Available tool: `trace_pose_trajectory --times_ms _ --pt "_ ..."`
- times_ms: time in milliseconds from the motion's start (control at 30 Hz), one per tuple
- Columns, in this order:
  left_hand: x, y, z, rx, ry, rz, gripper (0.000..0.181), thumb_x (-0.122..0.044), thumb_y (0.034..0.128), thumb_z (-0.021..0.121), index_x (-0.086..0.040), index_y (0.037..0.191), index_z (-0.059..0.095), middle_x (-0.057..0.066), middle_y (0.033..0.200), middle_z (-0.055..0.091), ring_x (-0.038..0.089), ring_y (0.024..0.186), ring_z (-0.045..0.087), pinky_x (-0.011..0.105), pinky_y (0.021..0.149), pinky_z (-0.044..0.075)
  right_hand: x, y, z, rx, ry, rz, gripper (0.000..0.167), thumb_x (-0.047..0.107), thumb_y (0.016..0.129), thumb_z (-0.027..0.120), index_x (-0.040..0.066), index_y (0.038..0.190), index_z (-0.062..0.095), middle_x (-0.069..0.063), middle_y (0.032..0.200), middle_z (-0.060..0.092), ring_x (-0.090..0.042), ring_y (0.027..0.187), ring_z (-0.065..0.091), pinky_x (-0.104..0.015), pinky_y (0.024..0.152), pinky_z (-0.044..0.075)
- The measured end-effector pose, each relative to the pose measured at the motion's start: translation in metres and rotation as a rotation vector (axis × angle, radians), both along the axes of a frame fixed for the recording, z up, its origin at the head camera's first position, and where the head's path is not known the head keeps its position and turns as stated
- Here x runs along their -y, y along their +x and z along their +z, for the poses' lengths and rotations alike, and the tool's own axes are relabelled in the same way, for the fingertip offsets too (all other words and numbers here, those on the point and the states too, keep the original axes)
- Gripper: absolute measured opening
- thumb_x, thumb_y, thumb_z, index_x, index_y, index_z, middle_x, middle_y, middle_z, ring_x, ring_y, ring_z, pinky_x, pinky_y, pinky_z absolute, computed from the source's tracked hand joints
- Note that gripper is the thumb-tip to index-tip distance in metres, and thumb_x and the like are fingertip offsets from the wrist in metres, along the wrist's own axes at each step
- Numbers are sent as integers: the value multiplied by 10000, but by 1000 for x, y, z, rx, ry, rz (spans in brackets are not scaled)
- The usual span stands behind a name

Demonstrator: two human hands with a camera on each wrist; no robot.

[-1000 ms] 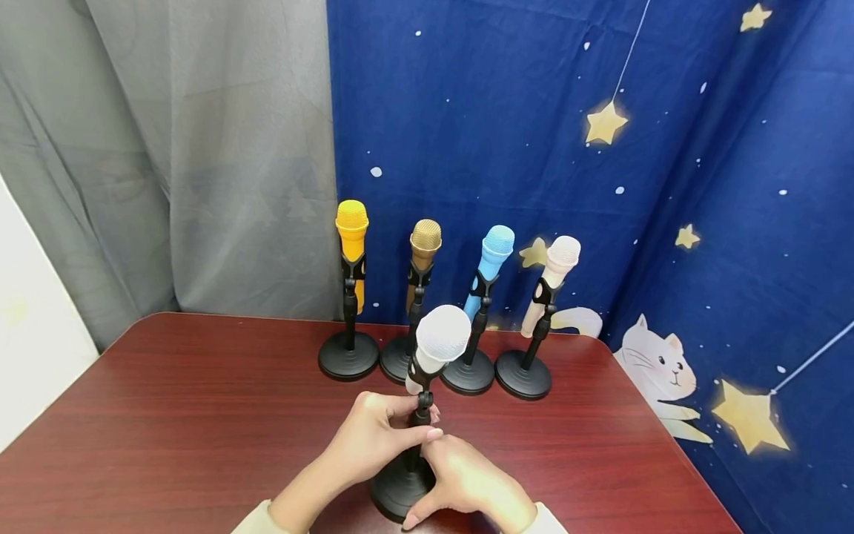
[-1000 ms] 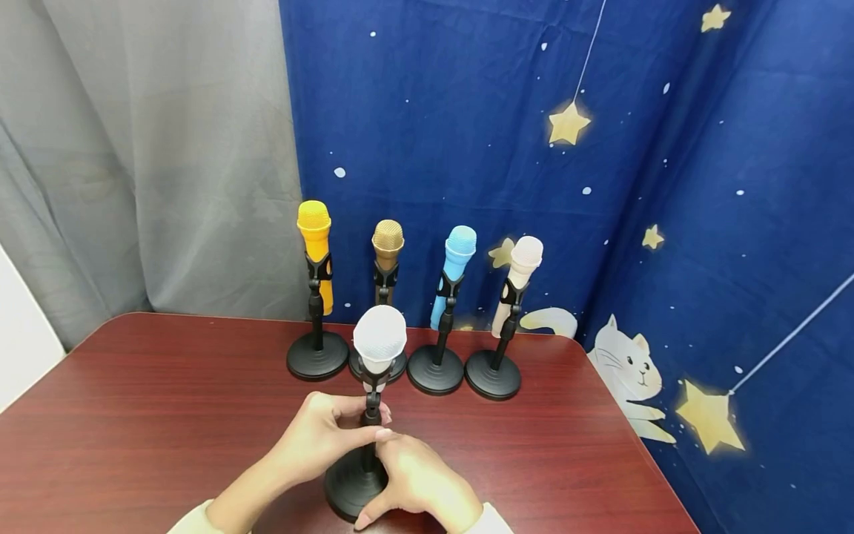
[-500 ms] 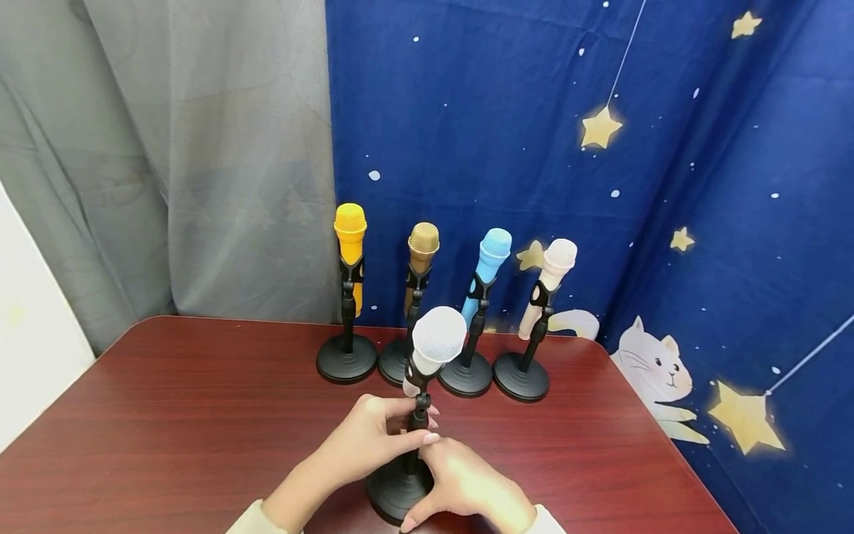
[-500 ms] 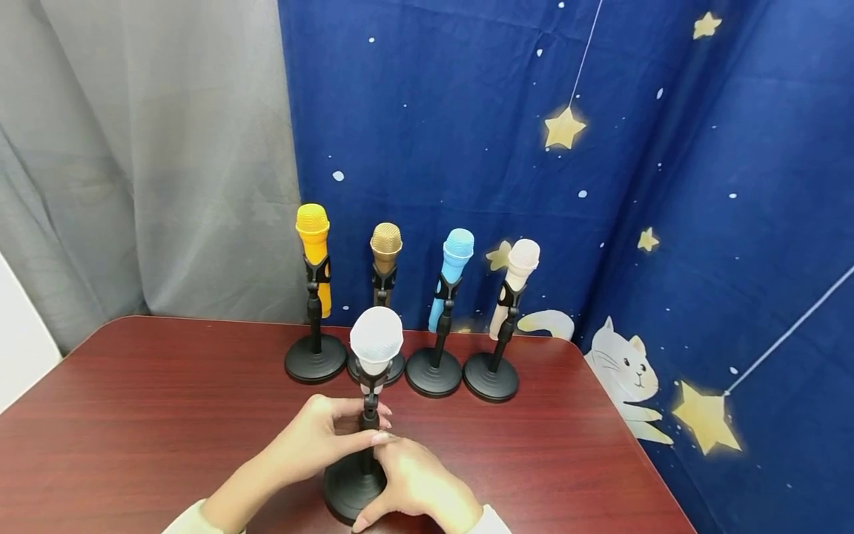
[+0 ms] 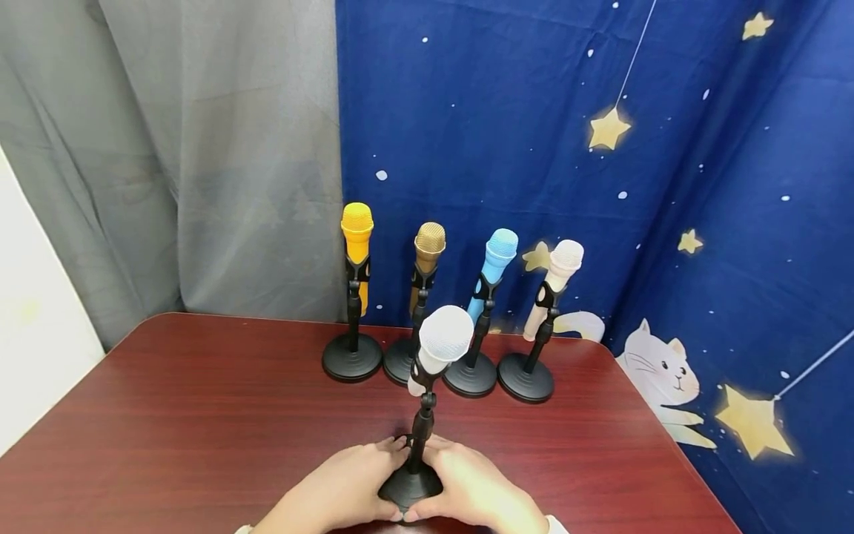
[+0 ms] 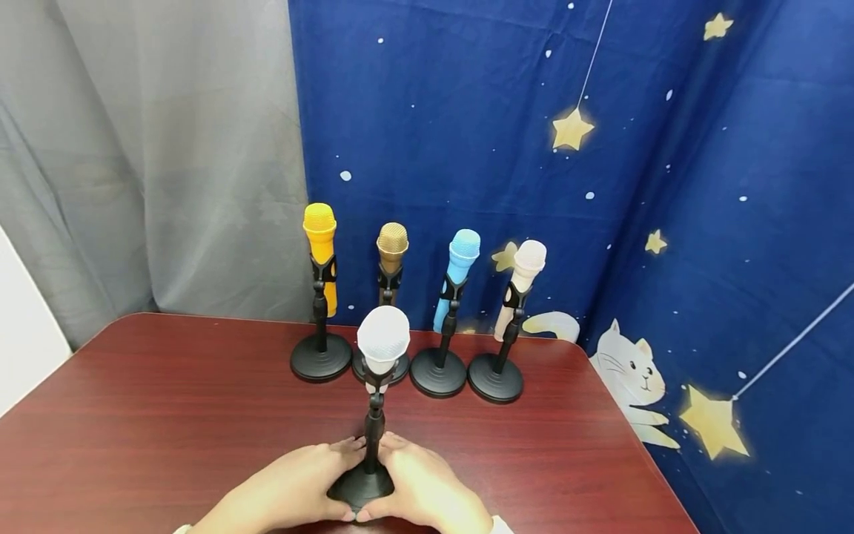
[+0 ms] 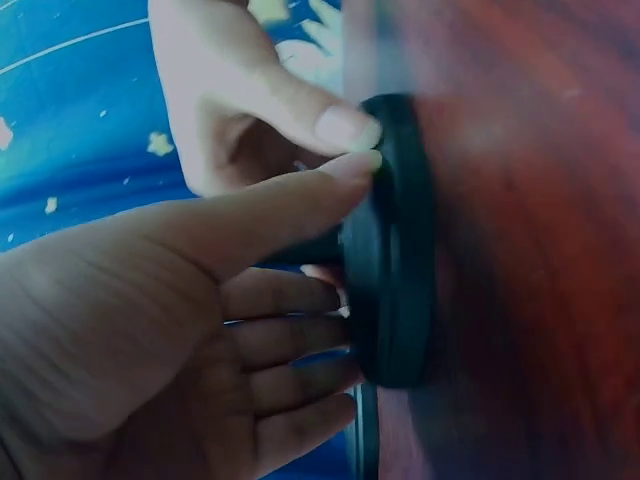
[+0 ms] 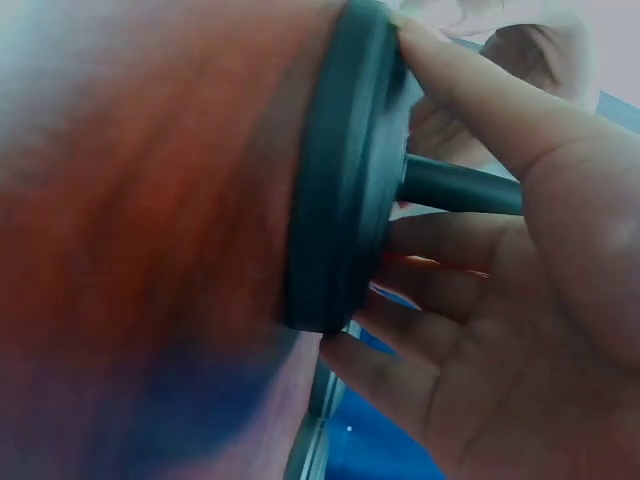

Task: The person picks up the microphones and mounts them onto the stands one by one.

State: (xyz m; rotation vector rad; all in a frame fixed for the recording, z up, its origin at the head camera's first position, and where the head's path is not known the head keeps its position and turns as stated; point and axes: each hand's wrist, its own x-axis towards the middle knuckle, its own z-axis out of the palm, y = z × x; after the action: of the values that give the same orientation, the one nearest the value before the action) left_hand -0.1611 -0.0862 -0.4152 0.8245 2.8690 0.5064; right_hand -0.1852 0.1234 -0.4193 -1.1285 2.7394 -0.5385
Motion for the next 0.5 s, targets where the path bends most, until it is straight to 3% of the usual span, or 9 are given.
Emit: trace_pose_trajectory --times_ms 133,267,400,500 --pt "-5 3 -7 -65 -47 -18 777 -408 716 896 -139 1390 619 90 1393 646 231 1172 689 399 918 582 -2 3 -2 -19 8 -14 690 582 772 804 272 1361 621 128 1354 632 -36 1198 617 -286 956 542" --pt "-14 4 -8 -130 -126 -46 786 -457 705 889 -128 1370 630 91 1362 667 224 1184 684 360 892 592 -9 6 -2 49 7 -32 699 610 775 785 309 1379 605 136 1385 609 -18 1161 613 -290 935 547" --pt "-29 5 -8 -242 -219 -96 761 -529 696 862 -129 1316 674 58 1319 693 174 1196 668 308 848 599 -20 9 -3 119 -2 -76 667 590 763 802 357 1358 607 147 1345 620 9 1087 598 -293 900 549" --pt "-41 4 -8 -331 -248 -149 704 -527 678 863 -138 1248 720 22 1255 720 118 1119 679 261 781 593 -31 13 -4 112 12 -115 657 584 756 809 344 1339 621 128 1331 629 -8 1098 605 -312 900 555"
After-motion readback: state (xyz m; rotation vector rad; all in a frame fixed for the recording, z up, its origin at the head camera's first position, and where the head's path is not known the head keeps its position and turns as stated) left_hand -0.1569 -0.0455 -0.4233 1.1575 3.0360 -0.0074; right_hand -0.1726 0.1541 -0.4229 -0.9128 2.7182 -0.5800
